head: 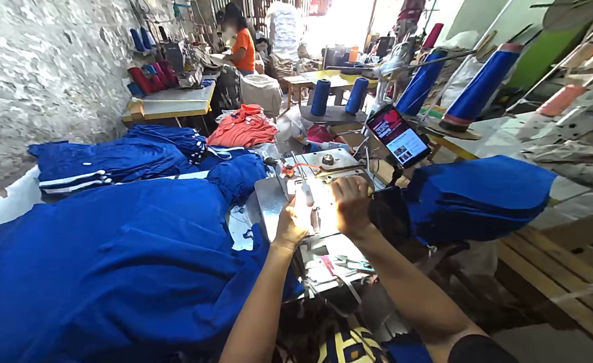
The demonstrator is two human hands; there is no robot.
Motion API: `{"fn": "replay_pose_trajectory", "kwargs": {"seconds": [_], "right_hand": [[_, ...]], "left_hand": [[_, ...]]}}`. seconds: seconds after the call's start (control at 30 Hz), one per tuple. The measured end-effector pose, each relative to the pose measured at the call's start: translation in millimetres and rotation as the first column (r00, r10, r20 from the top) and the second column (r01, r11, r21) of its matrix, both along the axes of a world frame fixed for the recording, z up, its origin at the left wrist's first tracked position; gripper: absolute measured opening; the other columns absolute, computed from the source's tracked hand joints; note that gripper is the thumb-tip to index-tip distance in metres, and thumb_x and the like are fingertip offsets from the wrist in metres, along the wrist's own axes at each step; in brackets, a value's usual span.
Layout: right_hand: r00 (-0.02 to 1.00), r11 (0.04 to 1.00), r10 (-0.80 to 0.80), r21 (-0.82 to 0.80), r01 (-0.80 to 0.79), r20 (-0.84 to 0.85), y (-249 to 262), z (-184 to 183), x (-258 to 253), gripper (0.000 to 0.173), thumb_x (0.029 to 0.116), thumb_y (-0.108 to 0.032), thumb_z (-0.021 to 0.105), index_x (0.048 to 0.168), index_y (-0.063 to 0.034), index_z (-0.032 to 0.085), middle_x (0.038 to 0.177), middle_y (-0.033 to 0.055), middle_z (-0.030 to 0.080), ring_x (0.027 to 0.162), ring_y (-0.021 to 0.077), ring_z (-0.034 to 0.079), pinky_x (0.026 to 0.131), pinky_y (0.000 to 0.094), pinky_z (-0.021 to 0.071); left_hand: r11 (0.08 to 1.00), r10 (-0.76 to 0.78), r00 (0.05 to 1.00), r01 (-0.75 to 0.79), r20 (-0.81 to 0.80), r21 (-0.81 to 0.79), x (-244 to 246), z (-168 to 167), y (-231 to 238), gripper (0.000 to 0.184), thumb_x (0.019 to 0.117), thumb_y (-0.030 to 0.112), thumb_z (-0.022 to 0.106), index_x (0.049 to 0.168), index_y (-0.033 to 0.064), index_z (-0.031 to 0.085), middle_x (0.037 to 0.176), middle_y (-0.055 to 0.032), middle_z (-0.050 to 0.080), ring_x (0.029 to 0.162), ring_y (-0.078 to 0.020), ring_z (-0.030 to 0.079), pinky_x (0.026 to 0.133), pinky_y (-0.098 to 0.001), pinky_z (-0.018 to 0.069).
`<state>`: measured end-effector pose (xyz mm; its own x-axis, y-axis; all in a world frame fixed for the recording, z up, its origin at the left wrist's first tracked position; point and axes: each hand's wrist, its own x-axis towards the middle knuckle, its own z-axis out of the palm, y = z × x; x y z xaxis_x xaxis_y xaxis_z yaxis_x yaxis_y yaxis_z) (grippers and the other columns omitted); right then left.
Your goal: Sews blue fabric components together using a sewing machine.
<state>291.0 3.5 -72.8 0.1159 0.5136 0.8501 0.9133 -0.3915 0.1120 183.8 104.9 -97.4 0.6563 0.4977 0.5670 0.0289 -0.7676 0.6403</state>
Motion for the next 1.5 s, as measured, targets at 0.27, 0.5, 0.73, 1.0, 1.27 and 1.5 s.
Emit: {"fn": "replay_pose_trajectory", "kwargs": {"seconds": [0.27, 0.5, 0.73, 1.0, 1.27, 1.5], "right_hand": [[1.000, 1.000, -0.010, -0.028, 0.010, 0.011, -4, -7, 2, 0.027, 0.0775, 0.010, 0.067, 0.103, 0.0038, 0.075, 0.095, 0.0220, 0.072, 0.093, 0.0415, 0.070, 0.095, 0.0617, 0.0463], [0.999, 0.999, 0.045, -0.017, -0.045, 0.020, -5, -13, 11, 0.026, 0.0795, 0.007, 0.071, 0.105, 0.0028, 0.074, 0.102, 0.0209, 0.072, 0.099, 0.0410, 0.070, 0.099, 0.0633, 0.0445], [0.988, 0.991, 0.133, 0.021, -0.135, 0.080, 0, -13, 23, 0.018, 0.0823, 0.008, 0.063, 0.096, 0.0040, 0.073, 0.095, 0.0191, 0.073, 0.094, 0.0374, 0.070, 0.096, 0.0560, 0.0469], [0.989, 0.991, 0.129, 0.039, -0.131, 0.070, 0, -11, 21, 0.018, 0.0818, 0.010, 0.061, 0.093, 0.0036, 0.073, 0.090, 0.0185, 0.072, 0.091, 0.0372, 0.070, 0.095, 0.0557, 0.0472], [0.991, 0.993, 0.110, 0.031, -0.112, 0.077, -1, -10, 20, 0.016, 0.0804, 0.009, 0.063, 0.091, 0.0027, 0.073, 0.089, 0.0176, 0.072, 0.089, 0.0364, 0.070, 0.096, 0.0553, 0.0465], [0.992, 0.993, 0.108, 0.042, -0.111, 0.062, -1, -14, 21, 0.018, 0.0823, 0.007, 0.063, 0.095, 0.0009, 0.075, 0.090, 0.0163, 0.072, 0.091, 0.0355, 0.069, 0.097, 0.0548, 0.0454]], "left_hand": [[1.000, -0.003, 0.992, 0.004, 0.124, -0.007, 3, -11, 4, 0.023, 0.0965, 0.007, 0.063, 0.108, -0.0106, 0.072, 0.097, -0.0240, 0.074, 0.092, -0.0335, 0.073, 0.090, -0.0461, 0.0571], [0.998, -0.034, 0.996, 0.038, 0.087, -0.053, 1, -13, 5, 0.028, 0.0962, 0.002, 0.060, 0.119, -0.0137, 0.065, 0.100, -0.0256, 0.071, 0.093, -0.0329, 0.071, 0.090, -0.0471, 0.0558], [0.992, -0.025, 0.998, 0.017, -0.058, -0.122, -2, -1, 3, 0.029, 0.0976, 0.003, 0.057, 0.120, -0.0144, 0.063, 0.100, -0.0262, 0.070, 0.096, -0.0344, 0.069, 0.092, -0.0482, 0.0537], [0.989, -0.004, 0.998, -0.005, -0.061, -0.147, -1, 3, 1, 0.029, 0.1018, 0.011, 0.056, 0.118, -0.0120, 0.066, 0.093, -0.0219, 0.070, 0.087, -0.0274, 0.070, 0.086, -0.0423, 0.0557], [0.981, -0.018, 1.000, 0.014, -0.016, -0.191, -4, 1, 0, 0.032, 0.0984, 0.003, 0.055, 0.123, -0.0159, 0.059, 0.098, -0.0244, 0.070, 0.092, -0.0280, 0.069, 0.090, -0.0417, 0.0546], [0.979, 0.004, 1.000, -0.001, 0.014, -0.206, -1, -1, 1, 0.035, 0.0985, 0.005, 0.057, 0.128, -0.0144, 0.056, 0.091, -0.0189, 0.069, 0.081, -0.0216, 0.068, 0.080, -0.0386, 0.0569]]}}
